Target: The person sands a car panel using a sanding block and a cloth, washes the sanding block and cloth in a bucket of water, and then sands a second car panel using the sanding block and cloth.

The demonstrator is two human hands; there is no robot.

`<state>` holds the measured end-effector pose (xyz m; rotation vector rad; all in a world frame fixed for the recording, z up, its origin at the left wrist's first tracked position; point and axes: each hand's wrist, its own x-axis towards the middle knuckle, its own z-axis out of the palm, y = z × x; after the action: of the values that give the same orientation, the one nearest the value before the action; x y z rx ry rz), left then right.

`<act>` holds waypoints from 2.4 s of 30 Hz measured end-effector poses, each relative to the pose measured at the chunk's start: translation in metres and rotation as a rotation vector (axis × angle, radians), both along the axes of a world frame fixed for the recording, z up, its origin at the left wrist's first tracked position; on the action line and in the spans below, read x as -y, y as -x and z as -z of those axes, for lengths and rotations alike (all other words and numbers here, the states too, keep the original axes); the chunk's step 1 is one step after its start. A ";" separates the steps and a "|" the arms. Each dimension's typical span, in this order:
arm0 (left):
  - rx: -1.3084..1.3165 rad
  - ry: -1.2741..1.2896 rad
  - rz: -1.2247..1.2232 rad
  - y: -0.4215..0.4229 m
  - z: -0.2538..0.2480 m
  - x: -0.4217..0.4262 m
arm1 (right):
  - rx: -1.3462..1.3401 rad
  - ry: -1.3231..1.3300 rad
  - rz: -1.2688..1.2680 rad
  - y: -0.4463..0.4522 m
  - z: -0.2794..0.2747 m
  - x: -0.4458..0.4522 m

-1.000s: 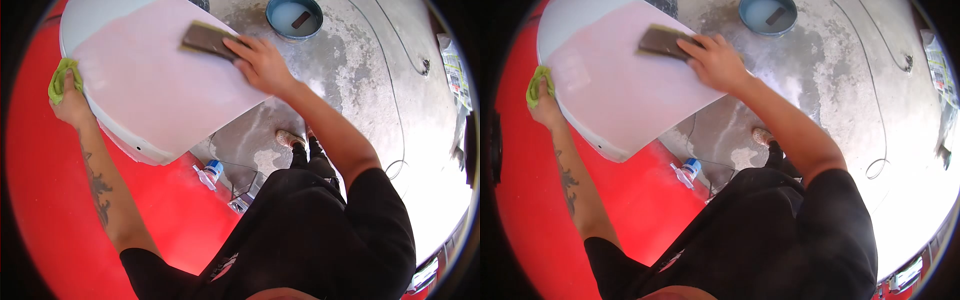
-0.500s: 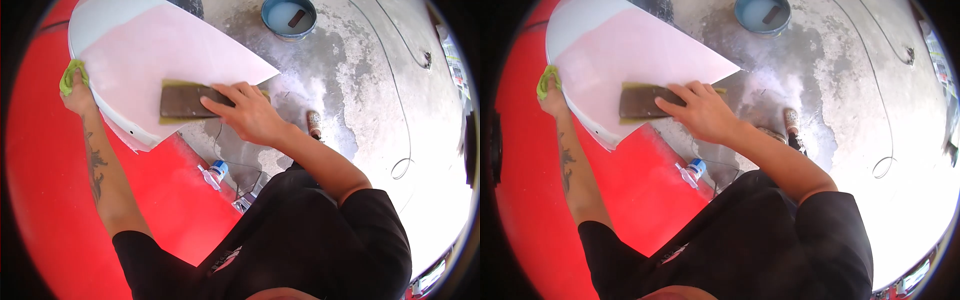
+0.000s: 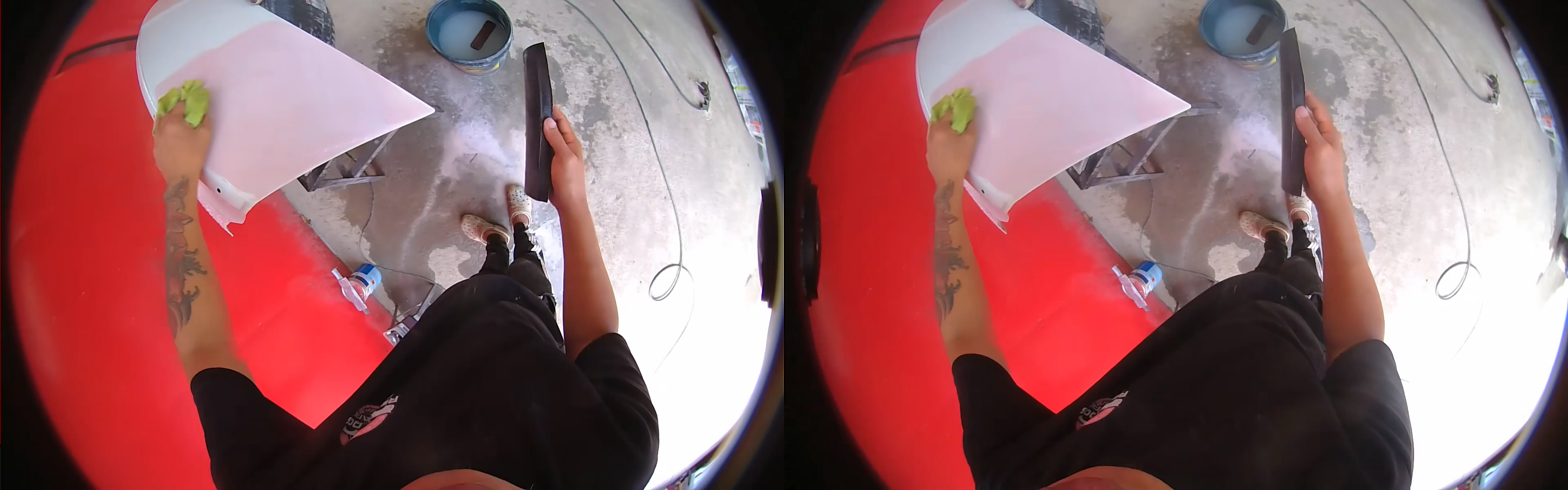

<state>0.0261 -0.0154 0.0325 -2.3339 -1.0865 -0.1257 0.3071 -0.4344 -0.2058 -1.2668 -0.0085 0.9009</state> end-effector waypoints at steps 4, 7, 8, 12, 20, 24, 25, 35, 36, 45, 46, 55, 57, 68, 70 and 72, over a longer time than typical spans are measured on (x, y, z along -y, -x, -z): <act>-0.071 0.081 0.217 -0.030 0.053 0.051 | -0.297 -0.173 -0.035 0.031 0.011 -0.023; -0.054 0.335 0.279 -0.067 0.098 0.124 | -0.635 -0.314 -0.084 0.061 0.009 -0.037; -0.048 0.417 0.303 -0.080 0.114 0.149 | -0.672 -0.367 -0.135 0.068 0.018 -0.038; 0.327 0.775 0.389 -0.121 0.165 0.230 | -0.876 -0.485 -0.117 0.086 0.019 -0.043; 0.175 0.995 0.408 -0.100 0.109 0.288 | -0.842 -0.856 0.084 0.042 0.043 0.010; -0.252 0.389 0.158 -0.036 0.104 0.219 | -0.719 -0.920 0.205 0.002 0.079 0.067; -0.292 0.365 0.122 -0.034 0.103 0.200 | -0.683 -0.919 0.211 -0.007 0.081 0.079; -0.431 0.266 -0.351 -0.127 0.123 -0.062 | -0.401 -0.890 0.314 -0.038 0.072 0.216; -0.420 0.275 -0.407 -0.135 0.116 -0.085 | -0.377 -0.887 0.328 -0.032 0.066 0.233; -0.416 0.199 -0.350 -0.124 0.133 -0.070 | -0.350 -0.915 0.318 0.000 0.067 0.255; -0.407 0.206 -0.336 -0.121 0.134 -0.062 | -0.359 -0.933 0.302 0.000 0.071 0.248; -0.341 0.194 -0.180 -0.094 0.137 0.025 | -0.443 -1.039 0.164 -0.013 0.087 0.199; -0.322 0.195 -0.151 -0.090 0.136 0.050 | -0.489 -0.961 0.216 -0.017 0.084 0.196; -0.230 0.216 -0.051 -0.063 0.139 0.163 | -0.416 -0.702 0.281 -0.029 0.052 0.179; -0.211 0.238 -0.041 -0.058 0.138 0.183 | -0.383 -0.638 0.265 -0.031 0.051 0.180; -0.175 0.253 -0.014 -0.055 0.135 0.205 | -0.434 -0.690 0.235 -0.033 0.049 0.180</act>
<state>0.0806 -0.2204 -0.1020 -2.5024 -1.0832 0.2298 0.3406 -0.6143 -0.2548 -0.4098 0.1575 0.8485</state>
